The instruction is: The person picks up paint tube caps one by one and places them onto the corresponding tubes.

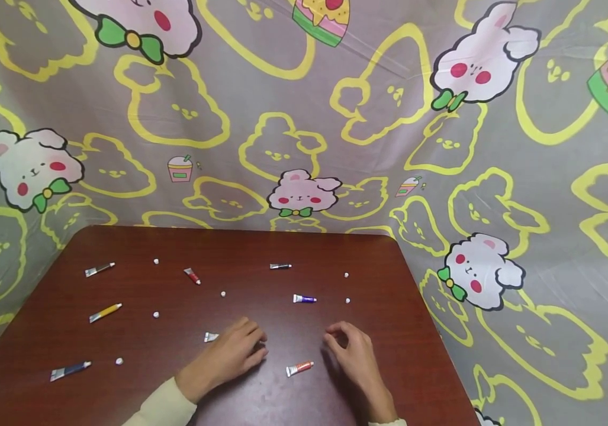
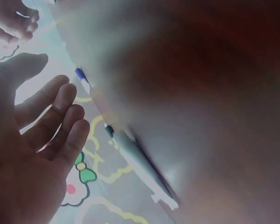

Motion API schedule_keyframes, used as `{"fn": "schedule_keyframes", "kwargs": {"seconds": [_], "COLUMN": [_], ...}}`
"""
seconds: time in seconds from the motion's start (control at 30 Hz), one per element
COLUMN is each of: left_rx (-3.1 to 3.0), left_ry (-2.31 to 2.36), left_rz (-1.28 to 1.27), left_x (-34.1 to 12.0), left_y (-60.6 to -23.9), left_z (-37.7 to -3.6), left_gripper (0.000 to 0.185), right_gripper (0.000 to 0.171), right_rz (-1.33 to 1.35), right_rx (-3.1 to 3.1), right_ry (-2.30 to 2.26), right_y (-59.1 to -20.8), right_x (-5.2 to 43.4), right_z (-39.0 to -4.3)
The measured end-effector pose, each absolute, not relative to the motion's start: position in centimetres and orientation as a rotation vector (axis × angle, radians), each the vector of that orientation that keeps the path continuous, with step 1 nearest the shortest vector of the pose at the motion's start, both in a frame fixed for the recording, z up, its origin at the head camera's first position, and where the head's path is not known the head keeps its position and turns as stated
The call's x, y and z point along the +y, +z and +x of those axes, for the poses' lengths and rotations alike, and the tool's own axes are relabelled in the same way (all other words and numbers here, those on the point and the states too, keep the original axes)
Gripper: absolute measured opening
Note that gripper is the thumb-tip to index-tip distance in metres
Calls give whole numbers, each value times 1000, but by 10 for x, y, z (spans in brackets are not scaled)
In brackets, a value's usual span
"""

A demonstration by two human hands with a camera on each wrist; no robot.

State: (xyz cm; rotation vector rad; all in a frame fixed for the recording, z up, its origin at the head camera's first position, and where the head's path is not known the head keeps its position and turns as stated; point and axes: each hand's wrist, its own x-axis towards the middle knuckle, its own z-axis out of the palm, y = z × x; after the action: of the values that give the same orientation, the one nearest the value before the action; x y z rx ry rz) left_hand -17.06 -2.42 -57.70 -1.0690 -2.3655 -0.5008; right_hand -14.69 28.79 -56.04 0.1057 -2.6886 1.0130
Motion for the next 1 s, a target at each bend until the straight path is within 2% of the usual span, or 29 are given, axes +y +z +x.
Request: {"fn": "schedule_keyframes", "kwargs": {"seconds": [1.0], "left_rx": [-2485], "left_ry": [-295], "left_rz": [-1142], "left_x": [24], "left_y": [-567], "left_z": [-157], "left_gripper": [27], "right_gripper": [20], "right_rz": [39], "right_rx": [-2760], "right_ry": [948], "right_y": [-562], "right_x": [323], "right_z": [-127]}}
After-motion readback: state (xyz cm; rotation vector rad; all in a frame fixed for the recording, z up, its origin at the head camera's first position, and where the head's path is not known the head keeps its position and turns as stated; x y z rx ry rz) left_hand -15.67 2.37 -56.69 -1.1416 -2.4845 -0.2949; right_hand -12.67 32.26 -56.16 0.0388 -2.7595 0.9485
